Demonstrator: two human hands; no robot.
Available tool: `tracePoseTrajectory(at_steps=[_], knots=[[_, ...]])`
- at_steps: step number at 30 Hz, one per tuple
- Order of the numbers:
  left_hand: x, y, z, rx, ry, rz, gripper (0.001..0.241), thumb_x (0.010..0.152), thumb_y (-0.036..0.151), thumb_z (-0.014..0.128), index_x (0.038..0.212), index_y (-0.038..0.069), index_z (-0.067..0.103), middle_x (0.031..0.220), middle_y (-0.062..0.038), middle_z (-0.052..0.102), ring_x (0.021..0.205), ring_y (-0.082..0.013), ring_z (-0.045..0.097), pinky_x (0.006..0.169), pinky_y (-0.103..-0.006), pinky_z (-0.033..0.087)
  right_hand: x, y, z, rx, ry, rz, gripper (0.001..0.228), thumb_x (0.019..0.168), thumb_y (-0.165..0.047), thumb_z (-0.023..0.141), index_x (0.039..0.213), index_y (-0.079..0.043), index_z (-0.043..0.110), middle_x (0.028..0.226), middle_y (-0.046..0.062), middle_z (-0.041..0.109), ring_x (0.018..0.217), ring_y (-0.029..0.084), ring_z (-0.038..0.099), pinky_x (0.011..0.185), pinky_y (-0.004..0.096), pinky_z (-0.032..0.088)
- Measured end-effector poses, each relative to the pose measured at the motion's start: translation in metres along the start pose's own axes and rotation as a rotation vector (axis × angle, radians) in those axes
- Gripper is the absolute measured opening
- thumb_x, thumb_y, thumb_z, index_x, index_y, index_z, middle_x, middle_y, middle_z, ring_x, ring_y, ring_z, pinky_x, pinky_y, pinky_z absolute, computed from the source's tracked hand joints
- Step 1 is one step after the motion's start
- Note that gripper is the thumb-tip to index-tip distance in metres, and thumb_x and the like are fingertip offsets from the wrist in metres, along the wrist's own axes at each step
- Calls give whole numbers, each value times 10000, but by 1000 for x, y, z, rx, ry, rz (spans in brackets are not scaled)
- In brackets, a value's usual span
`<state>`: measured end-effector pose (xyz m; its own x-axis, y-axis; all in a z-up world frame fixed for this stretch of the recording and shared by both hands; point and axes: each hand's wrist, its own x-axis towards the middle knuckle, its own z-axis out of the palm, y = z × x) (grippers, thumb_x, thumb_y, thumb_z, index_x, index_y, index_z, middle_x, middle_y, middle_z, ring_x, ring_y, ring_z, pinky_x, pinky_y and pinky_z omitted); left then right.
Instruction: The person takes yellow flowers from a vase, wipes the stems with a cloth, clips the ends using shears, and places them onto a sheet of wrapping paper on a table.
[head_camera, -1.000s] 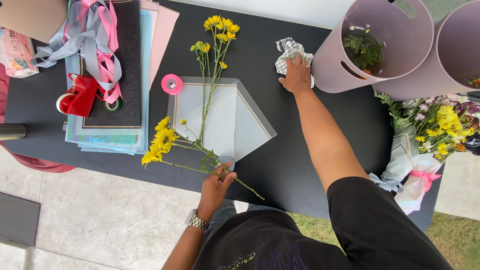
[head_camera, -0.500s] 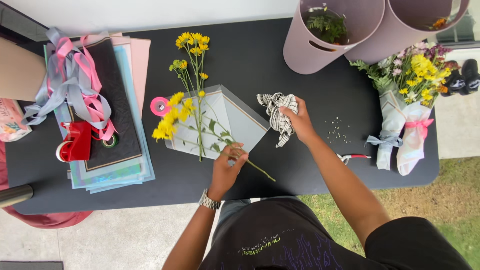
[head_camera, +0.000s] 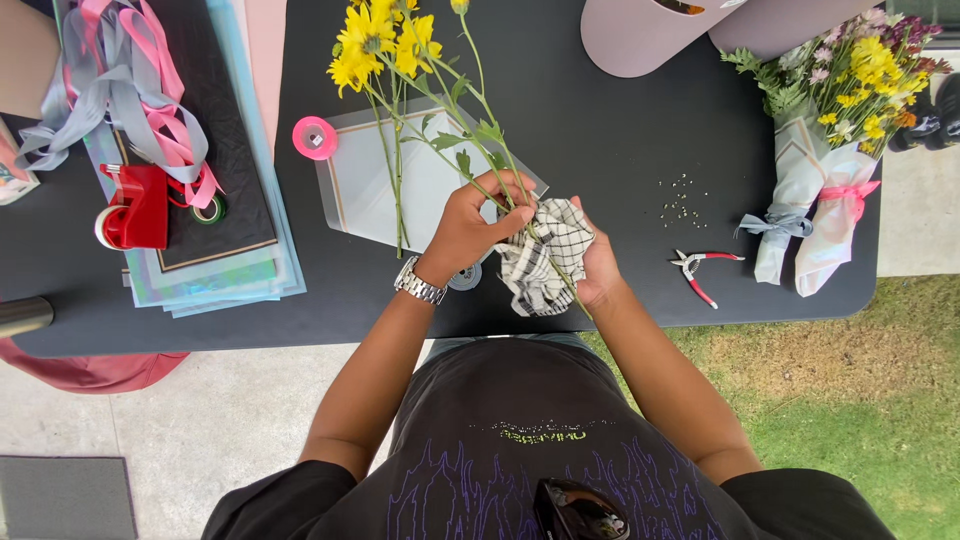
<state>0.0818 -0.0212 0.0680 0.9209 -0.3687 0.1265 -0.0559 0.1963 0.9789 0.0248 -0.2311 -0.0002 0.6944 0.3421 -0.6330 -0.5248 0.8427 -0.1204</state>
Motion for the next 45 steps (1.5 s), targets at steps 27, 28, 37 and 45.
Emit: tracePoseTrajectory(at_steps=[27,28,37,45], knots=[[-36,-4,-23,-78,83,-5,523,1049,103,845,1529,80,639,1144,-103,822,1039,-136,701,1035,-355,522,4,8,-25,-352,-473,137,307,903,-125,732,1178,11,730,928,216,780,714,425,769,378,489,594],[-38,-8,-24,-51,73,-64,479,1081,167,824,1521,85,654,1166,-108,823,1059,-141,697,1019,-352,528,13,6,-35,-429,-255,61,344,889,-58,771,1218,23,711,1002,259,794,781,435,804,511,556,645],[-19,5,-42,-130,224,-44,239,1135,190,744,1320,44,706,1008,-101,783,990,-85,640,974,-253,514,-35,26,127,-267,117,50,290,888,-290,832,995,-22,838,958,183,854,776,326,840,745,458,710],[-42,27,-60,-59,118,-35,284,1109,176,779,1355,50,714,1038,-116,799,990,-107,651,983,-286,522,34,29,26,-442,-221,155,308,873,-74,784,1173,-6,767,954,264,796,707,440,795,474,618,621]])
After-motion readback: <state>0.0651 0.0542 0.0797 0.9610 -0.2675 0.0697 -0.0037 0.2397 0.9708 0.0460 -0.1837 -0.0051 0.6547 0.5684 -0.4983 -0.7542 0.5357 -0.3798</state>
